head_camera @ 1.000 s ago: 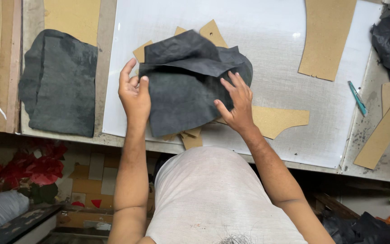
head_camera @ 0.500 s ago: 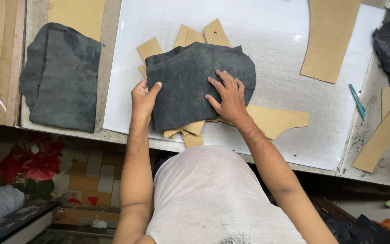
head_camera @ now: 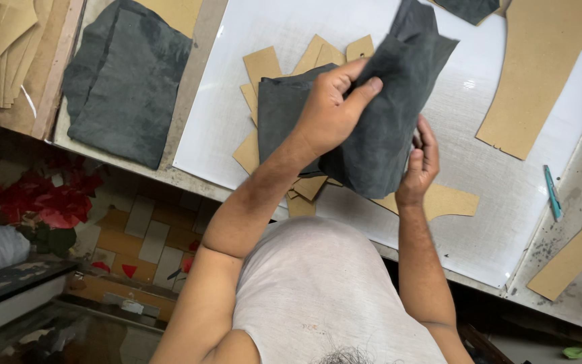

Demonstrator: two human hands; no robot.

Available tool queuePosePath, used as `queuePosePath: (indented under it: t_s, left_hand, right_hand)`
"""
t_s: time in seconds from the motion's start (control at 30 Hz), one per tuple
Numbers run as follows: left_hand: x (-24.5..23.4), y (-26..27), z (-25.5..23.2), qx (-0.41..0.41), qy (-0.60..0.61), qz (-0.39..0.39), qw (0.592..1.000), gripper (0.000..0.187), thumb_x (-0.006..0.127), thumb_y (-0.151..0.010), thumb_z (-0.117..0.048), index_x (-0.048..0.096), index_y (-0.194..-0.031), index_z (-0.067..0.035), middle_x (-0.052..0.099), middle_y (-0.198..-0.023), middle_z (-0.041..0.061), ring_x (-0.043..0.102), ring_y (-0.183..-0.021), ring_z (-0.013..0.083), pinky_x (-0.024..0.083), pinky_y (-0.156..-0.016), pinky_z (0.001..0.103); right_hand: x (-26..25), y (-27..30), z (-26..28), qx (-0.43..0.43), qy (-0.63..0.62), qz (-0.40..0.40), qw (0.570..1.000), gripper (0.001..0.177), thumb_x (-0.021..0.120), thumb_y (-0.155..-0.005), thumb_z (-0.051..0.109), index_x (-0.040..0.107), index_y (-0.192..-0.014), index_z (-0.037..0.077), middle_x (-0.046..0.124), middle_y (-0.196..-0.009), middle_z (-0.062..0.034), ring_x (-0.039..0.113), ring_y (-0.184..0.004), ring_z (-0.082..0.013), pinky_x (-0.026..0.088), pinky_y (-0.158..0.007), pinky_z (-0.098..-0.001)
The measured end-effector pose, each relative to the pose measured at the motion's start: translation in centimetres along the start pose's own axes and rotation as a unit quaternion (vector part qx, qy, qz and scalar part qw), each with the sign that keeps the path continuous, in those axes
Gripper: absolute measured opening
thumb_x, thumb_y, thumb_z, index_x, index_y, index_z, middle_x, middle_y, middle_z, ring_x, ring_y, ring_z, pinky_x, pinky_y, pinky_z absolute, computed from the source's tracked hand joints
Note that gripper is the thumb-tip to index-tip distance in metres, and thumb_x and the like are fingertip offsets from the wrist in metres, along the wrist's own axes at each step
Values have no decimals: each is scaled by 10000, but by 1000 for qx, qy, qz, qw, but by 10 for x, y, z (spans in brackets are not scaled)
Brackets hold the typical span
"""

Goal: The person places cardboard templates onto dark fabric pieces and uses a utility knife to cut the fabric along the template edges. They repeatedly position templates, trace or cut, and remove the templates to produce shaped fabric pieces.

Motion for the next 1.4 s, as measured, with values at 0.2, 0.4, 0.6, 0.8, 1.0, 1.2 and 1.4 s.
queuePosePath:
  t_s: [0.2, 0.4, 0.6, 0.8, 1.0, 1.2, 1.4]
  left_hand:
    - [-97, 32, 29, -90, -37, -145, 985, 308, 601, -1019, -59, 648, -1301, 55, 751, -1186, 133, 714, -1062, 171, 572, -930, 306]
    - [-143, 84, 75, -154, -457, -217, 849, 778, 847, -808, -223, 476, -1432, 56, 583, -1203, 315, 605, -1092, 408, 507, -899, 472]
    - [-146, 83, 82, -275, -404, -210, 847, 722, 871, -773, -311, 489, -1315, -26, 567, -1267, 194, 575, -1205, 343, 485, -1005, 462]
    - [-129, 82, 82, -243, -524, -161, 800, 522, 808, -849, -282, 578, -1268, -73, 603, -1262, 186, 582, -1202, 352, 528, -937, 459]
    - [-119, 67, 103, -304, 12, -152, 940, 472, 765, -831, -140, 598, -1251, -8, 718, -1142, 153, 714, -1074, 272, 590, -917, 392]
    - [-94, 40, 72, -387, 251, -139, 876, 397, 732, -871, -75, 618, -1229, 54, 719, -1118, 197, 738, -981, 280, 634, -851, 428]
    - [-98, -60, -4, -263, 412, -7, 873, 327, 733, -908, -59, 622, -1193, 56, 712, -1065, 177, 738, -936, 290, 642, -847, 439]
  right_hand:
    - [-24, 3, -6, -8, 245, 101, 964, 572, 550, -1059, 450, 536, -1506, 93, 468, -1621, -187, 335, -1566, -367, 235, -1289, -564]
    - [-1, 27, -29, -14, 406, 183, 895, 623, 659, -957, 441, 547, -1481, 122, 395, -1642, -198, 279, -1551, -384, 108, -1259, -599]
    - [-2, 34, -29, -30, 409, 151, 899, 629, 692, -939, 427, 578, -1477, 120, 405, -1651, -204, 294, -1564, -401, 159, -1269, -583]
    - [1, 36, -30, -23, 414, 138, 900, 610, 700, -907, 445, 620, -1423, 130, 438, -1624, -205, 331, -1549, -393, 176, -1272, -577]
    - [-2, 40, -33, -31, 400, 106, 910, 625, 653, -929, 481, 610, -1425, 104, 405, -1627, -228, 316, -1541, -424, 220, -1247, -585]
    - [-11, 48, -32, -52, 352, -10, 935, 573, 540, -1039, 511, 606, -1400, 71, 423, -1617, -225, 348, -1543, -436, 291, -1273, -582]
    - [-7, 45, -40, -30, 386, -23, 922, 534, 525, -1061, 487, 623, -1364, 58, 509, -1545, -205, 400, -1514, -419, 311, -1262, -569]
Point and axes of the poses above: each hand's wrist, its own y-axis away from the middle knuckle, its own x-axis out of the palm, z = x × y, the point moved 3 cm from there along -y, towards the middle knuckle
